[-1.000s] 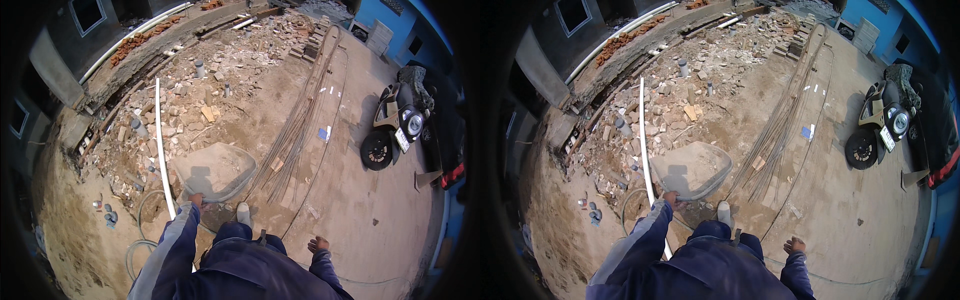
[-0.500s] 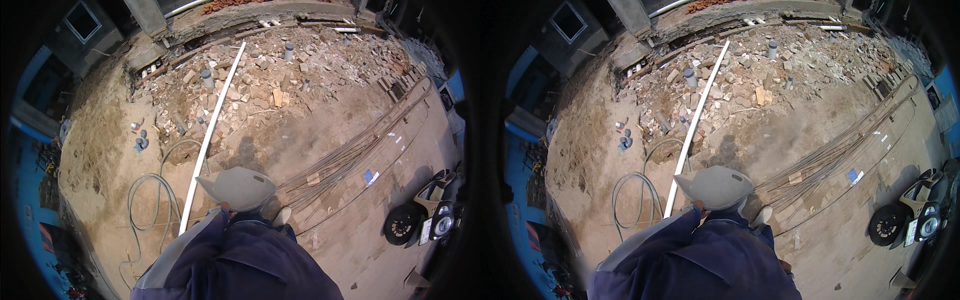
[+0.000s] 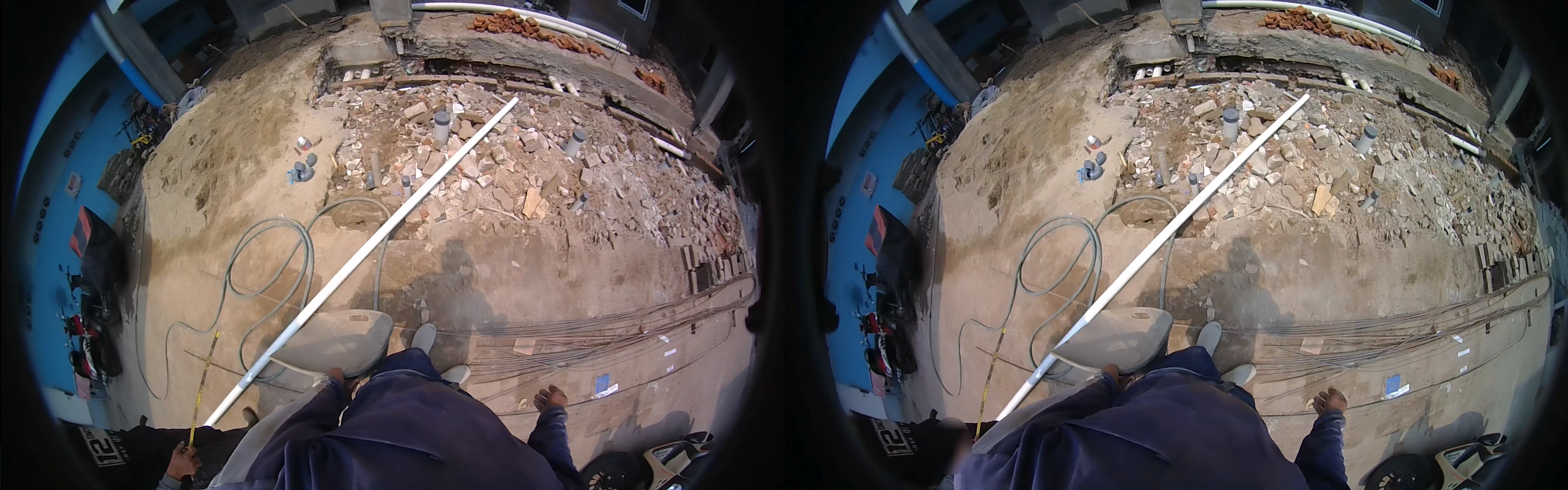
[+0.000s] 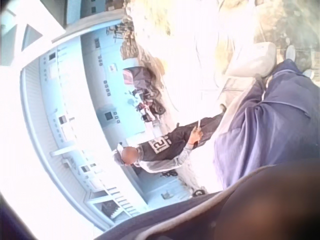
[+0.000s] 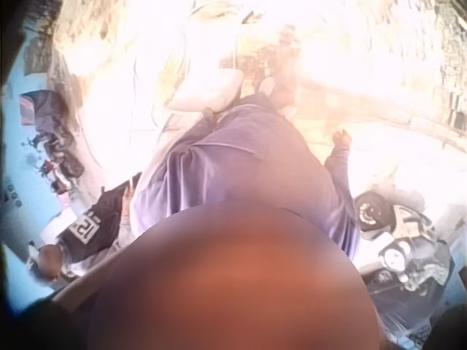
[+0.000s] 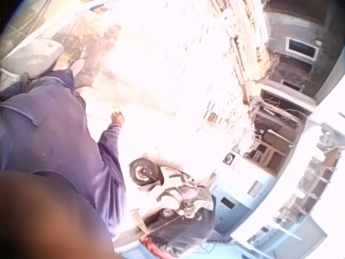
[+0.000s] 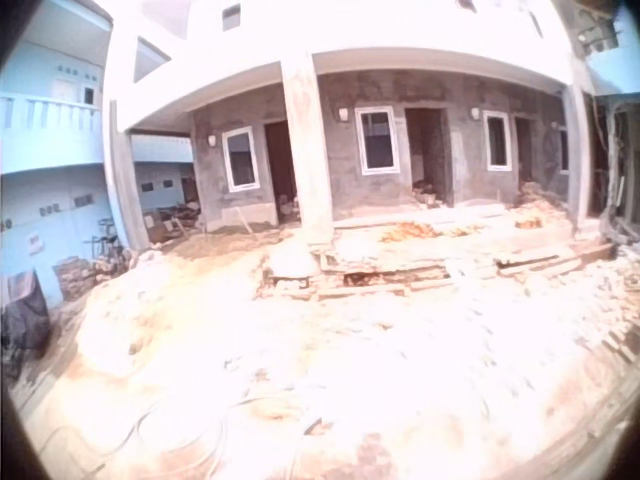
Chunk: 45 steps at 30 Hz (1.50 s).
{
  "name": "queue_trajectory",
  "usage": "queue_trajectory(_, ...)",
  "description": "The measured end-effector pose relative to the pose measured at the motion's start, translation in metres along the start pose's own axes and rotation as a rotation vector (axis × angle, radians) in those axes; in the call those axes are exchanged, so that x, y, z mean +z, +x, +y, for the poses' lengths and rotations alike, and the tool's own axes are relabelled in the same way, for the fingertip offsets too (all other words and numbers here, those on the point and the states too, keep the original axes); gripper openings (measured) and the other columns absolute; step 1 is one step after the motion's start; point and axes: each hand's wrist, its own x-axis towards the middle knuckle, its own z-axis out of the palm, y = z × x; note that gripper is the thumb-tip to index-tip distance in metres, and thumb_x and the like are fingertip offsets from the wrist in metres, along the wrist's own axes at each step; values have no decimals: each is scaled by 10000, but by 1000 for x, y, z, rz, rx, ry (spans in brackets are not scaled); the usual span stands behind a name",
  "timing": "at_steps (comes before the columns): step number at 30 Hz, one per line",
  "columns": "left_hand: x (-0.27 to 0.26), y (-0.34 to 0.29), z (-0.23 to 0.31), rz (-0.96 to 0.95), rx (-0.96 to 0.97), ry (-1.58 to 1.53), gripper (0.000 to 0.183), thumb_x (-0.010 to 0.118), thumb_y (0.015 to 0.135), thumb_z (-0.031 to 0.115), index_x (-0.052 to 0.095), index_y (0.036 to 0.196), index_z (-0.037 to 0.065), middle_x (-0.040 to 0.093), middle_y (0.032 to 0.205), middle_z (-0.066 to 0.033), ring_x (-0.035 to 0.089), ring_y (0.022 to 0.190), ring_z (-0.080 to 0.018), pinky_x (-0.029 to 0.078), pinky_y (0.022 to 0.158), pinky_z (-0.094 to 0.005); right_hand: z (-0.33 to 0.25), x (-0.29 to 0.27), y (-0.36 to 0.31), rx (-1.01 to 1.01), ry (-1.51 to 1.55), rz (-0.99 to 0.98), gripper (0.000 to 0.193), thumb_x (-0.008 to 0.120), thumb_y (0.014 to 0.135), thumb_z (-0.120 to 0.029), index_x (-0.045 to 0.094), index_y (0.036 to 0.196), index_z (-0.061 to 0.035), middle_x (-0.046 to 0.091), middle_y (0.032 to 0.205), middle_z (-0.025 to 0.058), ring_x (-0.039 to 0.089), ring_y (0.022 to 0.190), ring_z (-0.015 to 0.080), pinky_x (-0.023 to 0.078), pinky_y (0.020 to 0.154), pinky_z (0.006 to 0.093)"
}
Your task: The person repeatedly picks up bricks from a pile, places them into a head pan, carries the pan across a construction yard, and stacks the bricks onto a growing pile. The cycle repeats multiple times throughout the clip.
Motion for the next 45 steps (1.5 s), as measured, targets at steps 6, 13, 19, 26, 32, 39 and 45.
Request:
queue_trajectory(6,-2,26,-21,-28,665,1205,403,825,724,397,701,900,56,735,960,-173,712,966,-338,546,793,-413,-20,113,-41,-139,-167,-238,302,592,954,-218,573,1195,-36,677,1047,191,686,783,316,586,641,462)
queue_trajectory(13,11,29,17,-42,549,1288,389,795,754,385,692,937,58,732,980,-177,709,978,-342,547,809,-420,23,163,-90,-105,-673,-463,252,625,937,-196,631,1131,-35,699,961,167,701,737,316,589,620,459)
queue_trajectory(19,14,36,45,-80,571,1350,377,769,780,375,684,968,60,728,997,-180,707,988,-344,547,822,-426,21,138,-67,-135,-836,-348,293,616,944,-206,604,1203,-69,686,1034,171,697,777,331,586,644,473)
queue_trajectory(26,18,58,79,-127,619,1441,365,739,810,364,675,1005,62,725,1016,-184,704,1000,-348,548,838,-434,21,130,-63,45,-382,-139,295,608,947,-190,585,1209,-58,669,1055,188,686,771,340,587,657,486)
queue_trajectory(32,27,71,110,-158,663,1495,355,713,836,354,667,1036,63,721,1033,-187,701,1010,-350,548,851,-440,45,161,-85,61,-365,-156,263,625,940,-186,591,1161,-46,677,987,184,692,744,339,592,649,497)
queue_trajectory(39,27,79,130,-181,689,1529,346,683,866,342,657,1073,65,718,1053,-191,698,1022,-354,549,867,-447,45,174,-103,32,-421,-240,262,586,958,-186,581,1182,-51,680,1021,180,689,754,340,583,644,496)
queue_trajectory(45,20,80,132,-195,721,1564,339,657,892,332,649,1104,67,715,1070,-194,696,1032,-356,549,881,-453,35,182,-96,90,-416,-189,252,567,953,-170,583,1174,-49,673,1022,178,692,759,341,581,643,492)
